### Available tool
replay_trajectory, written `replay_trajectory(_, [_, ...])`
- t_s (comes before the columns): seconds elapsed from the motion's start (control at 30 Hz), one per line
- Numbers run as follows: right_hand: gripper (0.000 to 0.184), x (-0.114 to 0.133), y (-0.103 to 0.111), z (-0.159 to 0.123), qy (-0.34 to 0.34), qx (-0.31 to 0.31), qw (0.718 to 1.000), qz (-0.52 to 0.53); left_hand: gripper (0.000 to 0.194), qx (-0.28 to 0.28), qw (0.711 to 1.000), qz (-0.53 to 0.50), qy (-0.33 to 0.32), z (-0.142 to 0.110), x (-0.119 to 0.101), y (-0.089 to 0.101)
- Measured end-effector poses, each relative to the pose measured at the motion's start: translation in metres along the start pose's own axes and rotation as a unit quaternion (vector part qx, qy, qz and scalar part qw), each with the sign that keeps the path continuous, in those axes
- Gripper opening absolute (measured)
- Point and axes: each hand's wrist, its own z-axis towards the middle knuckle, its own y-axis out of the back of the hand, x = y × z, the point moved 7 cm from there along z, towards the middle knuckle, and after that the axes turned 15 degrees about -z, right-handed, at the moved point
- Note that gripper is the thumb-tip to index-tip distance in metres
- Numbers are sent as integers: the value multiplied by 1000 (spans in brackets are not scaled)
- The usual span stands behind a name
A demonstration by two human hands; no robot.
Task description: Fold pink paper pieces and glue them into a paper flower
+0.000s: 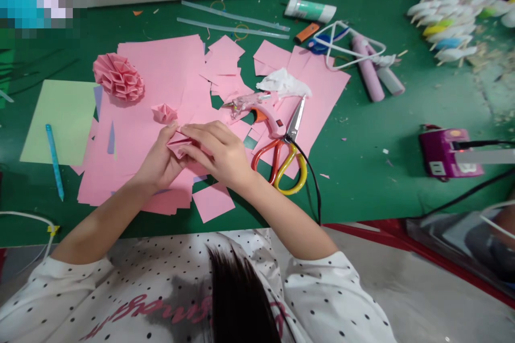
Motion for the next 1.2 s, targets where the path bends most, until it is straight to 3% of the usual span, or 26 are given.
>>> replay_trajectory(0.27, [13, -2, 4, 2, -24, 3, 999, 36, 47, 48, 988, 130, -74, -4, -2, -3])
replay_trajectory(0.57, [24, -2, -4, -1, -14, 27, 999, 26, 39, -22, 981, 176, -79, -4, -9, 6])
replay_trajectory(0.7, [30, -8, 12, 6, -8, -6, 1000, -16, 36, -32, 985, 165, -41, -5, -9, 4])
replay_trajectory(0.8, [23, -32, 38, 13, -85, -66, 991, -73, 34, -29, 990, 138, -12, -5, -8, 1])
replay_trajectory(0.9, [27, -65, 60, 12, -167, -118, 969, -139, 33, -37, 993, 113, -3, -5, -8, -1])
replay_trajectory(1.1, [51, -130, 67, -11, -266, -15, 924, -274, 32, -55, 993, 108, -12, -6, -12, 0])
replay_trajectory(1.2, [65, -139, 64, -17, -283, 35, 919, -272, 28, -58, 989, 124, -47, -5, -17, 1])
